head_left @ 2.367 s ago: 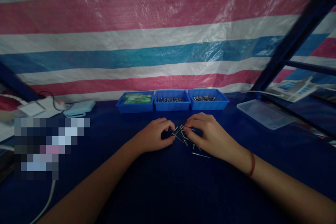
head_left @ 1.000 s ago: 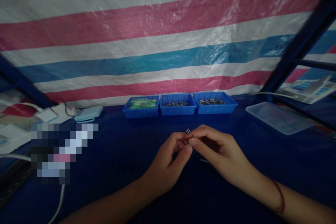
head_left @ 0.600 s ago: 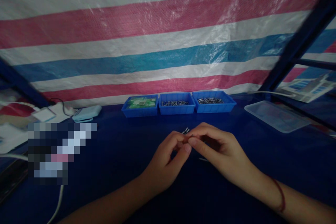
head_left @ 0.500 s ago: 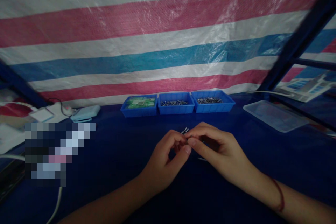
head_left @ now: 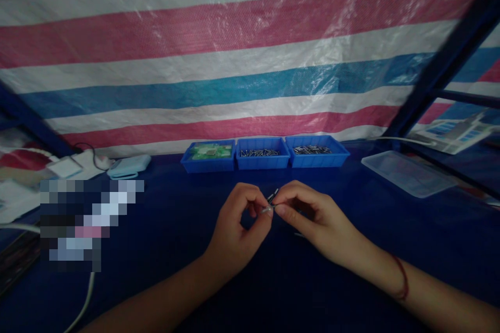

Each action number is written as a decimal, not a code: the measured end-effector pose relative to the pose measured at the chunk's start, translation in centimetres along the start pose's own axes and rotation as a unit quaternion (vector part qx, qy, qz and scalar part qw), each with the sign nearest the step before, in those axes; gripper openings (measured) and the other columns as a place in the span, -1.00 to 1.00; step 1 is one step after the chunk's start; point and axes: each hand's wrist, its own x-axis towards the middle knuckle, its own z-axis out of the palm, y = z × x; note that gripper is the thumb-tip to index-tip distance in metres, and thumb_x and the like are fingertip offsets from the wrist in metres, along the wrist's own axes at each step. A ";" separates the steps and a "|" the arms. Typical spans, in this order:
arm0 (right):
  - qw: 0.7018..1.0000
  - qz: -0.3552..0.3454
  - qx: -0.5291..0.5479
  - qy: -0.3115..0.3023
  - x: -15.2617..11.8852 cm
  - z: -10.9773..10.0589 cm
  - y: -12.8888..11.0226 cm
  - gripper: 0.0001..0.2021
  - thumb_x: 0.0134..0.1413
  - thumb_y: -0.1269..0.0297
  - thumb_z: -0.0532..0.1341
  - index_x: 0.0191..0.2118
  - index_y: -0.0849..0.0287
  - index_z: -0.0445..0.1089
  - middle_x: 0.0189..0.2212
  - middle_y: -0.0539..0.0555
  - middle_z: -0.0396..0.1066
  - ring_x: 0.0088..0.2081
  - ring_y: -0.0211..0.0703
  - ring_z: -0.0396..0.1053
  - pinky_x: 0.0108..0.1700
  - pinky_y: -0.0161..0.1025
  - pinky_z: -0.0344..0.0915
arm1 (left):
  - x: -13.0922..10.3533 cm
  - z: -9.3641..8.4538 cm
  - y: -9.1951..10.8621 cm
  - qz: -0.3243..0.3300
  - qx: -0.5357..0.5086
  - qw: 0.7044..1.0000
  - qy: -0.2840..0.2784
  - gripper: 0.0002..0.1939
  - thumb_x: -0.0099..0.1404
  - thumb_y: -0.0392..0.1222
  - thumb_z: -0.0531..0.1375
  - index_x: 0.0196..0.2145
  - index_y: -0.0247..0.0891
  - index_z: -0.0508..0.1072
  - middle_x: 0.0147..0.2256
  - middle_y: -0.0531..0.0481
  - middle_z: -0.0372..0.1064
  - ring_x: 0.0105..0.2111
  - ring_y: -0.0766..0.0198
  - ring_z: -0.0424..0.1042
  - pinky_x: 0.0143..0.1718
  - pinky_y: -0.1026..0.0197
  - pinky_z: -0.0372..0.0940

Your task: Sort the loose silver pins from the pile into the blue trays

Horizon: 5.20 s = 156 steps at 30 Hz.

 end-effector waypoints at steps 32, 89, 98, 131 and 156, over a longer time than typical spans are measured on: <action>0.941 -0.027 -0.334 0.048 3.1 -4.6 3.3 -0.82 0.12 0.35 0.08 -0.39 0.21 0.42 -0.40 0.08 0.41 -0.39 -0.20 0.34 -0.33 -0.23 0.24 | 2.2 -0.1 -3.6 -0.051 0.354 0.909 -0.215 -0.78 0.35 -0.19 0.01 -0.30 -0.24 0.44 -0.28 -0.05 0.36 -0.27 0.18 0.38 -0.22 0.12 0.26; 0.991 -0.041 -0.129 -0.003 1.0 -1.8 0.2 -0.90 0.10 0.32 0.16 -0.34 0.19 0.41 -0.50 -0.01 0.34 -0.50 -0.32 0.26 -0.47 -0.34 0.22 | 0.9 -0.9 -0.7 -0.050 0.085 0.994 -0.043 -0.88 0.30 -0.29 0.08 -0.24 -0.18 0.39 -0.20 -0.02 0.25 -0.23 0.27 0.33 -0.31 0.22 0.25; 0.959 -0.113 -0.253 0.058 2.0 -3.8 0.0 -0.80 0.18 0.26 0.08 -0.40 0.17 0.38 -0.47 0.05 0.40 -0.41 -0.23 0.34 -0.34 -0.26 0.27 | 0.7 -0.6 -1.3 -0.061 0.094 0.990 -0.085 -0.84 0.33 -0.23 0.05 -0.13 -0.20 0.31 -0.18 -0.04 0.28 -0.26 0.27 0.33 -0.24 0.18 0.27; 0.923 -0.021 -0.312 -0.225 1.2 -3.0 2.5 -0.90 0.15 0.31 0.14 -0.28 0.21 0.35 -0.36 0.08 0.42 -0.33 -0.18 0.39 -0.29 -0.24 0.26 | 0.9 0.1 -2.7 0.019 0.265 0.914 -0.306 -0.49 0.32 -0.10 0.05 0.16 -0.35 0.13 0.17 -0.27 0.14 0.19 0.05 0.09 0.17 -0.10 0.04; 0.977 0.033 -0.206 -0.045 1.7 -2.0 2.9 -0.85 0.16 0.34 0.08 -0.29 0.20 0.39 -0.36 0.06 0.40 -0.33 -0.21 0.36 -0.28 -0.25 0.26 | 0.9 -0.8 -2.1 -0.062 0.203 0.965 -0.154 -0.69 0.28 -0.19 0.11 -0.02 -0.24 0.35 -0.07 -0.10 0.36 -0.06 0.13 0.35 0.00 0.01 0.24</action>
